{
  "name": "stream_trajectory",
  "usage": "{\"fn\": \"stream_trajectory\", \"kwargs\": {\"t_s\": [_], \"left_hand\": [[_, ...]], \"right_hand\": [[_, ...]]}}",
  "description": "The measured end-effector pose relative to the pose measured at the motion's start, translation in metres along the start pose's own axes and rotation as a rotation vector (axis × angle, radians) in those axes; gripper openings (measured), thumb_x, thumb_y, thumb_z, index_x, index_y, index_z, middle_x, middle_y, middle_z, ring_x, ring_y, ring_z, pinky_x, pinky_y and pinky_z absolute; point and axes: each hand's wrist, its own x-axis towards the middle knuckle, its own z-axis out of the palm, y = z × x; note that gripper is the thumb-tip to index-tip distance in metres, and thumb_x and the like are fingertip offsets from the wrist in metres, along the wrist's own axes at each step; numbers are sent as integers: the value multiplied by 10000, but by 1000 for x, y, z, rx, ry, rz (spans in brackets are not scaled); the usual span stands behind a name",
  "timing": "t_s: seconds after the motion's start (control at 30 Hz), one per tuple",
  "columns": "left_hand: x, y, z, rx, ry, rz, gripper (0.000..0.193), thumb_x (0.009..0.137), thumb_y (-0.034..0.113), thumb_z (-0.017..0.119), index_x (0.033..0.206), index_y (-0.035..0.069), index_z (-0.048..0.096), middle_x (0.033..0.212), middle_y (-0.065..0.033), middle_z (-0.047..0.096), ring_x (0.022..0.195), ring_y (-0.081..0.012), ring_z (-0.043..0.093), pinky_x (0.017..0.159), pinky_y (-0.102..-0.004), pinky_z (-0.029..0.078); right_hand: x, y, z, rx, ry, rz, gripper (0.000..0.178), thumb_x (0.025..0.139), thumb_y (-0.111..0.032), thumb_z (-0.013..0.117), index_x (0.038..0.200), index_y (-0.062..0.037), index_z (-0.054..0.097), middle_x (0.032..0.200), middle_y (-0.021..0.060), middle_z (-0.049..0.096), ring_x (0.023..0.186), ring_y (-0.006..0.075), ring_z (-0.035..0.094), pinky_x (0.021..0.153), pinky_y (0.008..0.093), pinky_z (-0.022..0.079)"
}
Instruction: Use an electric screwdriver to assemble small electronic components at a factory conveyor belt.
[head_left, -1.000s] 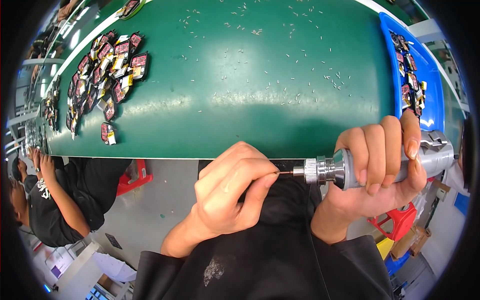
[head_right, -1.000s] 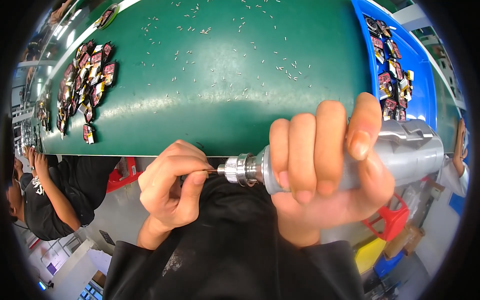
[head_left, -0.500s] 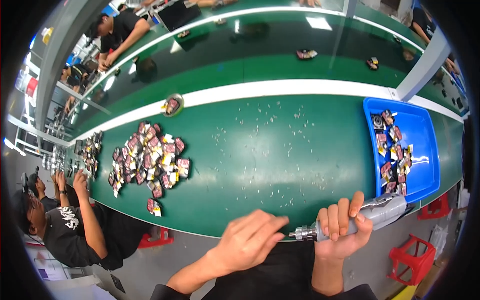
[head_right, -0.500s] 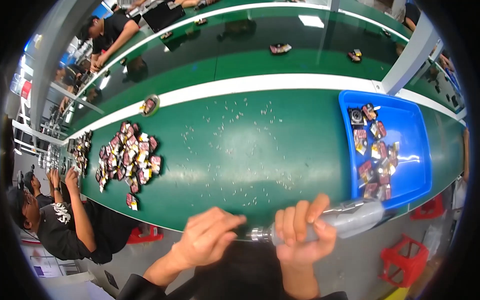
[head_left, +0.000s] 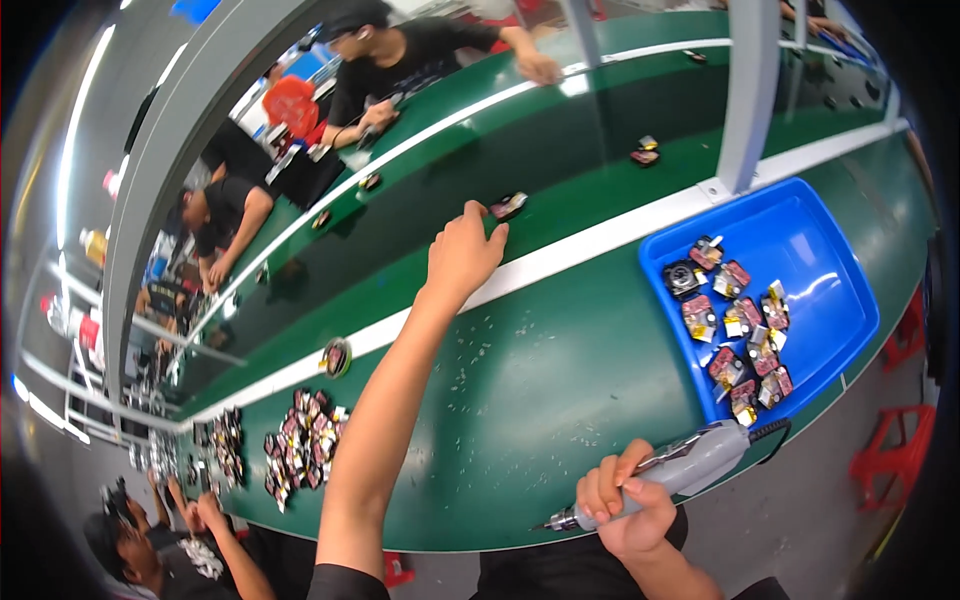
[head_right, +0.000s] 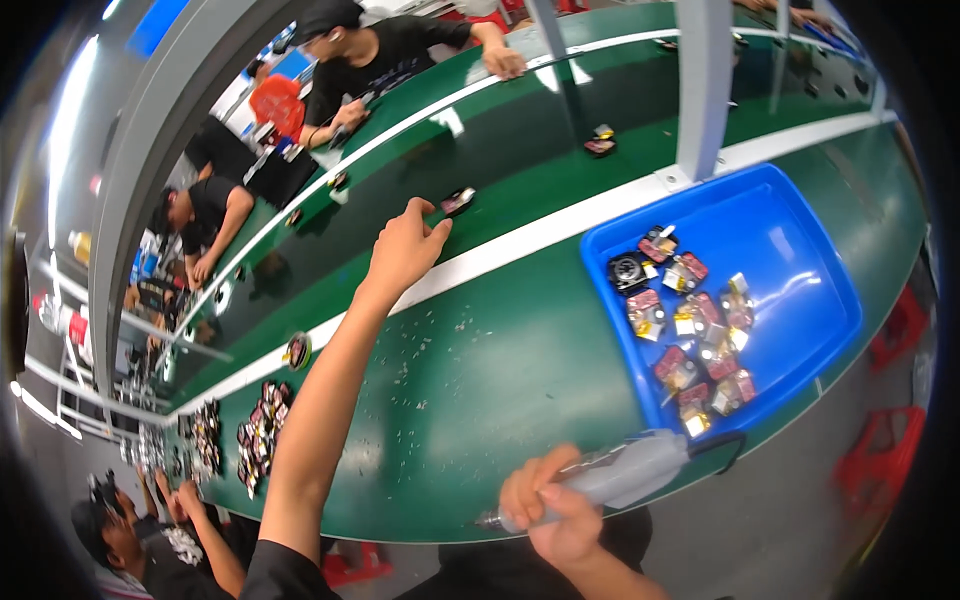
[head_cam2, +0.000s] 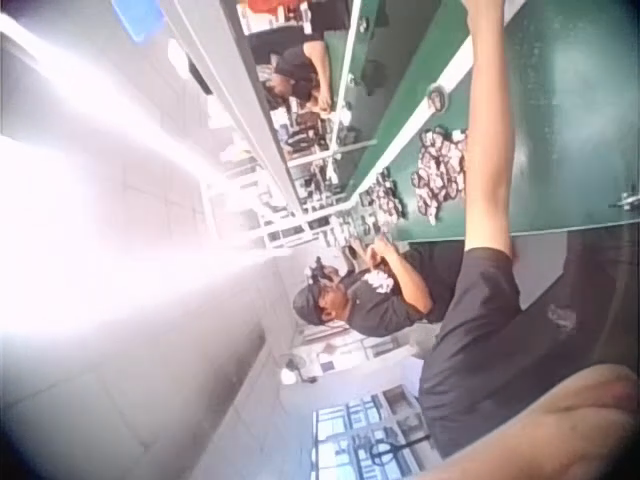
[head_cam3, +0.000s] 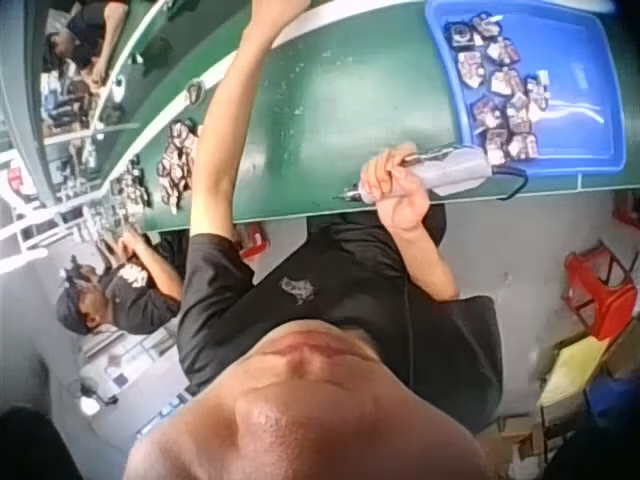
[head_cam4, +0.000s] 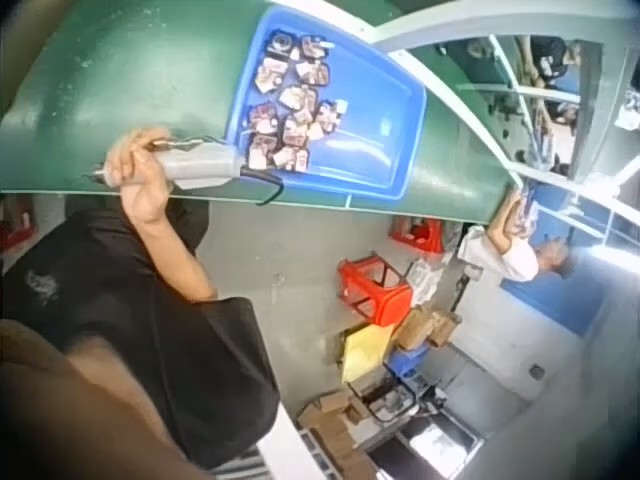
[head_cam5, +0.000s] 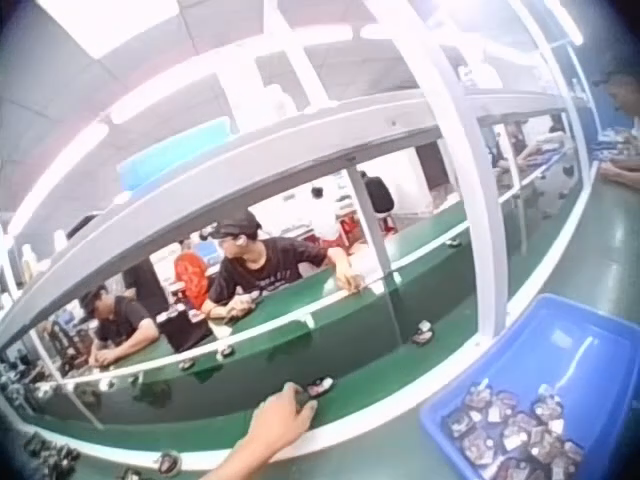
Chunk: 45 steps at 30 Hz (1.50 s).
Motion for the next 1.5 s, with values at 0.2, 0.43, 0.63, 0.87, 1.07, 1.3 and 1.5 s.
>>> {"fn": "stream_trajectory", "kwargs": {"t_s": [0.2, 0.43, 0.63, 0.87, 1.07, 1.3, 1.5], "left_hand": [[39, 26, 35, 322, -23, -35, 531, 866, 308, 622, 1195, -83, 480, 1068, -305, 577, 962, -429, 626, 787, -497, 529], [32, -4, 27, 397, 79, 435, 268, 897, 119, 544, 1081, -75, 537, 1040, -261, 577, 1003, -414, 565, 890, -450, 475], [-120, -18, -29, 32, 170, 387, 358, 863, -7, 587, 1217, -46, 550, 1181, -205, 579, 1093, -332, 581, 917, -356, 472], [-327, 6, -56, -64, -38, 247, 575, 652, -95, 640, 1218, -102, 538, 1170, -229, 556, 1027, -382, 573, 898, -434, 484], [-363, 5, -43, -115, -59, 215, 533, 625, -108, 644, 1154, -87, 579, 1231, -203, 560, 1025, -369, 564, 864, -425, 496], [-360, -8, -39, -162, 29, 272, 401, 644, -113, 683, 1035, -55, 615, 1103, -151, 633, 922, -329, 597, 745, -378, 515], [-366, -7, -21, -45, 254, 387, 323, 626, -101, 723, 934, -69, 628, 950, -144, 659, 814, -292, 622, 644, -349, 526]], "right_hand": [[-6, -3, -8, 65, -48, 92, 89, 829, -146, 517, 870, -85, 467, 599, 50, 431, 511, 170, 448, 587, 337, 376], [-15, -13, -9, 142, -96, 91, 127, 843, -165, 537, 854, -80, 444, 595, 41, 418, 501, 160, 432, 579, 327, 371], [-1, -10, -13, 63, -93, 126, 131, 850, -173, 520, 849, -82, 426, 591, 25, 420, 492, 138, 435, 563, 318, 385], [4, -2, -7, 81, -107, 153, 116, 847, -134, 531, 847, -81, 427, 597, 20, 410, 495, 128, 430, 561, 299, 383], [5, -2, -10, 103, -117, 116, 85, 870, -133, 528, 897, -72, 476, 625, 5, 414, 535, 116, 435, 585, 294, 365], [0, 3, 4, 98, -192, 103, 94, 843, -97, 555, 884, -68, 476, 621, -15, 411, 525, 93, 420, 601, 272, 351], [-28, 9, 8, 24, -213, 154, 80, 861, -119, 539, 893, -66, 488, 614, -11, 420, 516, 101, 432, 578, 276, 364]]}}
